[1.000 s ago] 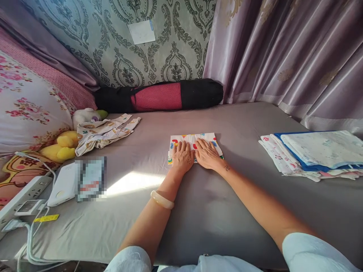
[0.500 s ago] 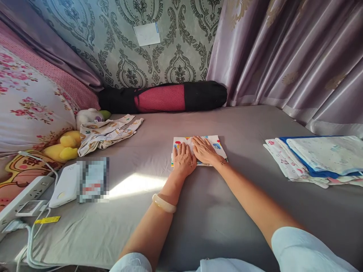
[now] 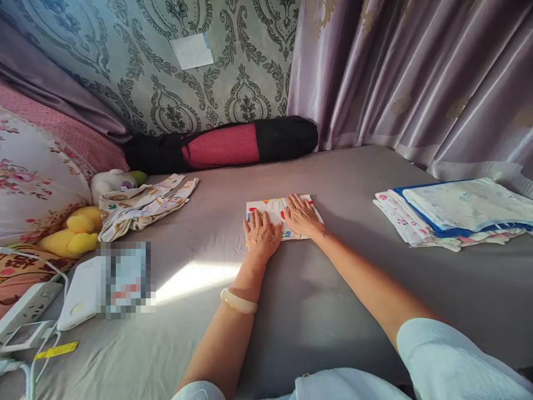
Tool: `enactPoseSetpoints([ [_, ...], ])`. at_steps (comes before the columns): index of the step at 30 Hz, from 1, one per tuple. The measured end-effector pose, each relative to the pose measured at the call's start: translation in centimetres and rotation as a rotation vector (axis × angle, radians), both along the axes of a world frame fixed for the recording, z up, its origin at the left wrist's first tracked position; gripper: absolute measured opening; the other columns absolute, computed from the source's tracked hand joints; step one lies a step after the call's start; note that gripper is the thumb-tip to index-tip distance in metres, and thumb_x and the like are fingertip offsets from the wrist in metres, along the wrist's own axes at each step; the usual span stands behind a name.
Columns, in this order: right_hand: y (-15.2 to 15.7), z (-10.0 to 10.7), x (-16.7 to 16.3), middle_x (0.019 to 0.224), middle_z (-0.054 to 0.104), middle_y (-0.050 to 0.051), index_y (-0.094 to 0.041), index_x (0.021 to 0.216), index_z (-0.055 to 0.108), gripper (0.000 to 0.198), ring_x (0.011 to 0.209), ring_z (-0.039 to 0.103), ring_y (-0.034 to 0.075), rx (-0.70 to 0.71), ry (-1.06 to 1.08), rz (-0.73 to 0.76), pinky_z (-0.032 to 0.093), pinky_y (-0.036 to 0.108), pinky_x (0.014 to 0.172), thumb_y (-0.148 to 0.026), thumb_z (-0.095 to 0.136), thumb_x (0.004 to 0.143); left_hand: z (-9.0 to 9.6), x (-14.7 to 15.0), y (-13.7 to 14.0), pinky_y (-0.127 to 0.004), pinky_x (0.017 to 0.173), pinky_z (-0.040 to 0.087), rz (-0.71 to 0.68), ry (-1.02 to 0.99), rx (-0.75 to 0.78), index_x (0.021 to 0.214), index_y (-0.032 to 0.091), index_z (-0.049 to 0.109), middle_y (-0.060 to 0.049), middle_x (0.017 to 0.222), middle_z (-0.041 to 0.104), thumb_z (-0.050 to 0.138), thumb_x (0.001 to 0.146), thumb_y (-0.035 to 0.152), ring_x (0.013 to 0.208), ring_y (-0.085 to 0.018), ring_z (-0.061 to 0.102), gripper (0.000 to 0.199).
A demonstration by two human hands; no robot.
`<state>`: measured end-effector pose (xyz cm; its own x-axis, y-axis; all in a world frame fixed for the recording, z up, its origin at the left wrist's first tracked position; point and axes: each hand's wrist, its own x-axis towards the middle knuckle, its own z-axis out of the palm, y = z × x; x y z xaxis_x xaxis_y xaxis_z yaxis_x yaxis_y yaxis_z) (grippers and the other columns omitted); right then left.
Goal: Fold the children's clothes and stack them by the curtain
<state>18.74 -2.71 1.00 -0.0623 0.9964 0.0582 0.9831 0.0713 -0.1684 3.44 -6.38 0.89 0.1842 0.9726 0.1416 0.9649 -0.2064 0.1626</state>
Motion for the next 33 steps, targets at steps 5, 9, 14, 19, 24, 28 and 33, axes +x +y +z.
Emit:
enactPoseSetpoints([
  [5,-0.3,-0.6,0.0,0.161,0.026,0.014,-0.003,0.153,0.031,0.063,0.150,0.019,0.026,0.002,-0.002,0.000,0.013,0.046,0.122,-0.036,0.020,0.100,-0.1,0.0,0.1,-0.058,0.116,0.024,0.009,-0.011,-0.005,0.147,0.007,0.041,-0.022,0.155,0.035,0.035,0.096,0.054,0.145,-0.036,0.031,0.069],
  [9,-0.2,-0.4,-0.1,0.160,0.029,0.014,-0.005,0.152,0.033,0.062,0.149,0.020,0.026,0.028,-0.014,0.002,0.014,0.046,0.122,-0.036,0.022,0.100,0.0,-0.1,0.0,-0.058,0.116,0.024,0.011,-0.031,-0.008,0.146,0.010,0.043,-0.020,0.156,0.036,0.037,0.096,0.055,0.145,-0.035,0.031,0.068],
  [14,0.0,0.2,0.6,0.161,0.028,0.014,-0.005,0.152,0.032,0.062,0.149,0.022,0.025,-0.023,0.022,0.009,0.017,0.043,0.121,-0.036,0.020,0.100,0.4,-0.2,-0.1,-0.058,0.117,0.023,0.039,-0.054,-0.050,0.147,0.009,0.041,-0.020,0.158,0.032,0.040,0.094,0.056,0.146,-0.035,0.028,0.070],
  [19,-0.3,-0.1,1.8,0.161,0.024,0.017,-0.001,0.153,0.029,0.064,0.150,0.019,0.027,-0.003,-0.007,-0.138,0.014,0.044,0.122,-0.036,0.018,0.100,0.7,-0.1,-0.2,-0.058,0.117,0.021,0.066,-0.056,-0.075,0.149,0.005,0.037,-0.024,0.158,0.028,0.039,0.094,0.058,0.148,-0.036,0.025,0.076],
  [24,-0.4,-0.2,2.0,0.161,0.026,0.016,-0.002,0.153,0.029,0.064,0.150,0.019,0.027,-0.032,0.011,-0.150,0.016,0.041,0.121,-0.037,0.018,0.100,0.8,0.0,-0.2,-0.059,0.117,0.022,0.073,-0.048,-0.072,0.149,0.004,0.036,-0.025,0.157,0.029,0.040,0.093,0.058,0.147,-0.037,0.027,0.078],
  [28,-0.8,0.1,2.5,0.162,0.023,0.015,-0.003,0.153,0.028,0.065,0.150,0.019,0.026,-0.058,0.043,-0.151,0.018,0.041,0.121,-0.038,0.015,0.101,0.7,-0.4,-0.2,-0.060,0.116,0.023,0.075,-0.060,-0.018,0.148,0.005,0.038,-0.023,0.156,0.032,0.038,0.094,0.057,0.146,-0.036,0.029,0.074],
  [33,-1.7,-0.7,3.1,0.162,0.024,0.016,-0.003,0.153,0.030,0.065,0.149,0.021,0.026,0.002,0.020,-0.153,0.018,0.043,0.121,-0.038,0.015,0.100,0.3,-0.9,0.1,-0.055,0.119,0.019,0.085,-0.034,-0.007,0.149,0.001,0.036,-0.021,0.158,0.031,0.027,0.099,0.050,0.148,-0.035,0.026,0.071],
])
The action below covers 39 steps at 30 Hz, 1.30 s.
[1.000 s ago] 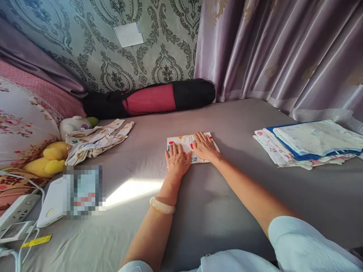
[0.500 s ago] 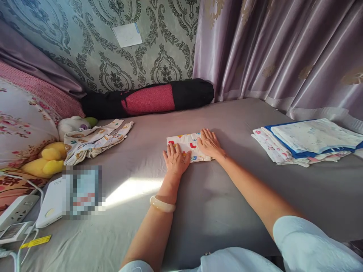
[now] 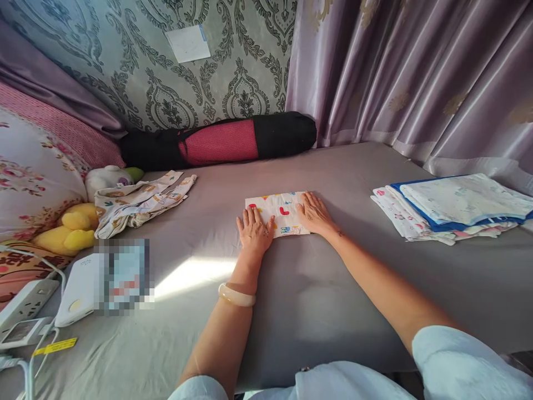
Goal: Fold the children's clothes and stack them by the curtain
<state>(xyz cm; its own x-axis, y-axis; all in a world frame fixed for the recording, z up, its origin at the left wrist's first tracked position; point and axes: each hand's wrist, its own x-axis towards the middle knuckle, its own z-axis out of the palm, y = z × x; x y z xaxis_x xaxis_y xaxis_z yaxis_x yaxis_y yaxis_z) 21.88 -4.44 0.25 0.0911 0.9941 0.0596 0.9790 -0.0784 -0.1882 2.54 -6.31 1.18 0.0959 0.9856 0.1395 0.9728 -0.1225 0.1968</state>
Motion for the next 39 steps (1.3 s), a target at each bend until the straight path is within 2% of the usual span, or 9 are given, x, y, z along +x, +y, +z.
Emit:
enactPoseSetpoints([
  [6,-0.2,0.1,0.0,0.161,0.026,0.016,-0.003,0.151,0.033,0.064,0.148,0.024,0.026,0.012,-0.025,-0.002,0.020,0.043,0.120,-0.038,0.017,0.100,0.2,-0.1,0.0,-0.059,0.118,0.019,-0.001,-0.001,-0.050,0.150,0.003,0.035,-0.021,0.157,0.032,0.028,0.099,0.049,0.147,-0.035,0.028,0.069],
  [11,-1.4,0.9,-1.7,0.159,0.030,0.017,-0.002,0.151,0.033,0.063,0.148,0.023,0.028,0.070,-0.063,0.033,0.015,0.046,0.121,-0.037,0.018,0.101,0.2,0.3,-0.4,-0.057,0.121,0.013,-0.042,-0.016,0.120,0.146,0.002,0.042,-0.022,0.155,0.037,0.028,0.100,0.046,0.148,-0.033,0.025,0.065],
  [13,-1.8,0.8,-2.6,0.160,0.029,0.017,-0.002,0.151,0.034,0.063,0.148,0.023,0.028,0.075,-0.062,0.054,0.017,0.045,0.121,-0.038,0.018,0.101,-0.2,0.6,-0.5,-0.054,0.121,0.016,-0.088,-0.017,0.151,0.145,0.004,0.044,-0.022,0.154,0.038,0.029,0.099,0.046,0.148,-0.033,0.027,0.063],
  [19,-2.2,0.0,-3.3,0.159,0.030,0.018,-0.004,0.149,0.037,0.061,0.148,0.024,0.029,0.066,-0.082,0.060,0.017,0.045,0.120,-0.036,0.022,0.100,-1.2,1.0,-0.6,-0.054,0.118,0.025,-0.113,0.002,0.070,0.145,0.003,0.043,-0.023,0.154,0.037,0.031,0.098,0.048,0.144,-0.037,0.032,0.066],
  [25,-1.9,1.2,-3.5,0.159,0.030,0.018,-0.002,0.148,0.037,0.059,0.147,0.025,0.029,0.009,-0.067,0.054,0.019,0.047,0.119,-0.032,0.025,0.098,-0.3,1.0,-0.4,-0.052,0.115,0.029,-0.110,-0.063,0.062,0.137,0.007,0.051,-0.022,0.150,0.044,0.040,0.096,0.046,0.142,-0.036,0.036,0.058],
  [28,-1.2,2.0,-4.8,0.160,0.028,0.019,-0.002,0.148,0.037,0.059,0.148,0.023,0.029,0.023,-0.032,0.088,0.018,0.048,0.120,-0.028,0.025,0.097,0.4,0.8,0.1,-0.046,0.109,0.039,-0.050,-0.223,0.103,0.125,0.013,0.058,-0.018,0.137,0.057,0.043,0.095,0.036,0.131,-0.031,0.050,0.041],
  [31,-0.1,2.4,-6.6,0.161,0.025,0.018,-0.002,0.150,0.034,0.060,0.150,0.020,0.028,0.042,0.008,0.143,0.015,0.046,0.121,-0.029,0.023,0.098,0.8,0.2,0.9,-0.042,0.099,0.046,0.075,-0.463,0.219,0.114,0.016,0.061,-0.015,0.117,0.067,0.039,0.096,0.029,0.114,-0.027,0.061,0.031],
  [35,0.8,2.0,-8.2,0.162,0.022,0.016,-0.003,0.152,0.031,0.062,0.150,0.017,0.027,0.008,0.034,0.141,0.013,0.045,0.121,-0.034,0.023,0.100,0.3,-1.0,1.9,-0.037,0.091,0.049,0.266,-0.808,0.322,0.100,0.019,0.061,-0.011,0.102,0.070,0.042,0.091,0.026,0.100,-0.023,0.065,0.023],
  [39,1.0,1.3,-8.4,0.162,0.022,0.016,-0.003,0.154,0.028,0.063,0.151,0.016,0.026,-0.038,0.031,0.129,0.013,0.046,0.122,-0.035,0.023,0.099,-0.7,-2.3,2.9,-0.032,0.084,0.051,0.397,-1.085,0.315,0.092,0.020,0.060,-0.007,0.097,0.069,0.045,0.085,0.025,0.092,-0.019,0.066,0.018],
])
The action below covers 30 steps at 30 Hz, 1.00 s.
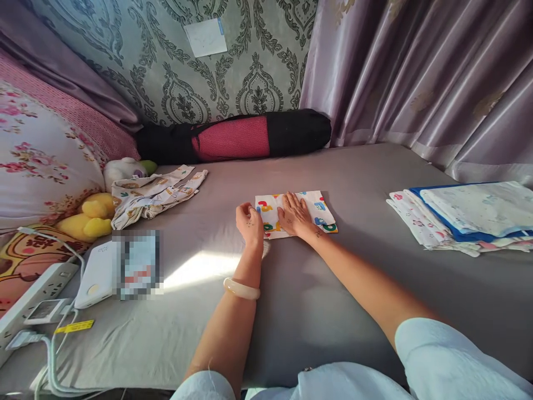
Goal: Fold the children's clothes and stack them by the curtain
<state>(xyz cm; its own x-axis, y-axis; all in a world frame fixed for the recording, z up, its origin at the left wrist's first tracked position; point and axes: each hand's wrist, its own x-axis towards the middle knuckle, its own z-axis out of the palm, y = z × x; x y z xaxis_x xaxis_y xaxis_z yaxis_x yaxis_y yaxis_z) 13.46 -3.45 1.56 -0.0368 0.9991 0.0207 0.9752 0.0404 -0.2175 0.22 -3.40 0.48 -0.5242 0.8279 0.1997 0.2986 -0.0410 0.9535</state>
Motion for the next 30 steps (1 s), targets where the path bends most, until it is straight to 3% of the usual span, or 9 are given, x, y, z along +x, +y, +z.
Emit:
enactPoseSetpoints([
  [7,0.0,-0.2,0.3,0.162,0.024,0.016,-0.003,0.153,0.029,0.063,0.150,0.019,0.028,0.021,-0.047,0.020,0.016,0.047,0.121,-0.035,0.023,0.099,-1.2,-1.1,1.3,-0.034,0.083,0.052,0.088,-0.195,0.034,0.094,0.018,0.061,-0.006,0.092,0.067,0.045,0.078,0.021,0.088,-0.018,0.066,0.023],
  [16,0.9,0.6,-1.8,0.161,0.024,0.017,0.000,0.151,0.032,0.063,0.150,0.017,0.027,0.065,-0.046,0.078,0.010,0.046,0.122,-0.033,0.022,0.099,-0.9,-1.2,1.1,-0.033,0.080,0.052,0.107,-0.289,0.051,0.096,0.017,0.059,-0.008,0.095,0.066,0.044,0.076,0.019,0.092,-0.019,0.065,0.025],
  [24,0.9,-0.3,-2.4,0.162,0.023,0.015,-0.003,0.153,0.031,0.063,0.151,0.016,0.024,0.011,-0.003,0.056,0.009,0.044,0.122,-0.035,0.019,0.099,-0.9,-1.3,1.5,-0.035,0.085,0.052,0.130,-0.285,0.068,0.097,0.017,0.061,-0.007,0.094,0.066,0.044,0.076,0.017,0.091,-0.019,0.065,0.027],
  [30,1.0,0.2,-2.5,0.162,0.022,0.015,-0.003,0.153,0.029,0.064,0.151,0.016,0.025,-0.018,-0.027,0.046,0.011,0.044,0.122,-0.036,0.019,0.100,-0.6,-1.2,1.4,-0.033,0.084,0.052,0.145,-0.320,0.078,0.092,0.018,0.058,-0.005,0.091,0.066,0.044,0.075,0.016,0.089,-0.017,0.065,0.022],
])
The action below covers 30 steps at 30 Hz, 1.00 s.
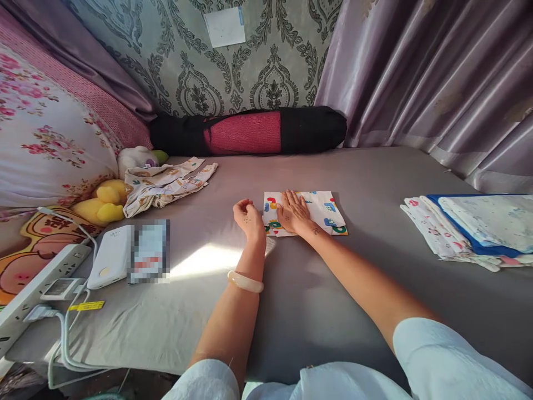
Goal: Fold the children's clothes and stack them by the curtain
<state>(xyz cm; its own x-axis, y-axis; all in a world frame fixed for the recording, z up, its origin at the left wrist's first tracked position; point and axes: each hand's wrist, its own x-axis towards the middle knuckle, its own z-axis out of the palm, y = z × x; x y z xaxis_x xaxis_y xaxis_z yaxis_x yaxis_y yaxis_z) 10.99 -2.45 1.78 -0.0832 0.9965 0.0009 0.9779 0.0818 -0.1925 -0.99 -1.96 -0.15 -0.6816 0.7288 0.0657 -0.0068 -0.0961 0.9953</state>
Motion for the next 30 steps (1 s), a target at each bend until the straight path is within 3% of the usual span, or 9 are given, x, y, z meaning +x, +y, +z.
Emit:
enactPoseSetpoints([
  [7,0.4,0.4,-1.9,0.162,0.021,0.016,-0.001,0.153,0.030,0.063,0.151,0.015,0.026,0.063,0.018,0.046,0.008,0.043,0.122,-0.034,0.022,0.099,0.4,0.2,-0.2,-0.034,0.084,0.051,0.009,-0.068,0.010,0.089,0.018,0.056,-0.006,0.091,0.065,0.043,0.076,0.016,0.088,-0.016,0.064,0.019],
  [23,0.6,-0.2,-2.7,0.163,0.019,0.016,0.000,0.152,0.030,0.063,0.151,0.015,0.027,0.011,0.046,0.050,0.010,0.045,0.122,-0.033,0.022,0.100,0.2,0.1,-0.1,-0.032,0.083,0.050,0.027,-0.087,0.044,0.088,0.019,0.057,-0.003,0.088,0.063,0.048,0.075,0.014,0.085,-0.015,0.063,0.017],
  [30,0.9,0.2,-4.5,0.162,0.022,0.016,0.001,0.152,0.031,0.062,0.151,0.016,0.026,0.037,0.045,0.133,0.010,0.044,0.122,-0.032,0.025,0.099,0.6,-0.1,-0.2,-0.031,0.082,0.049,0.065,-0.097,0.059,0.086,0.018,0.056,-0.003,0.087,0.062,0.046,0.074,0.012,0.081,-0.014,0.061,0.017],
])
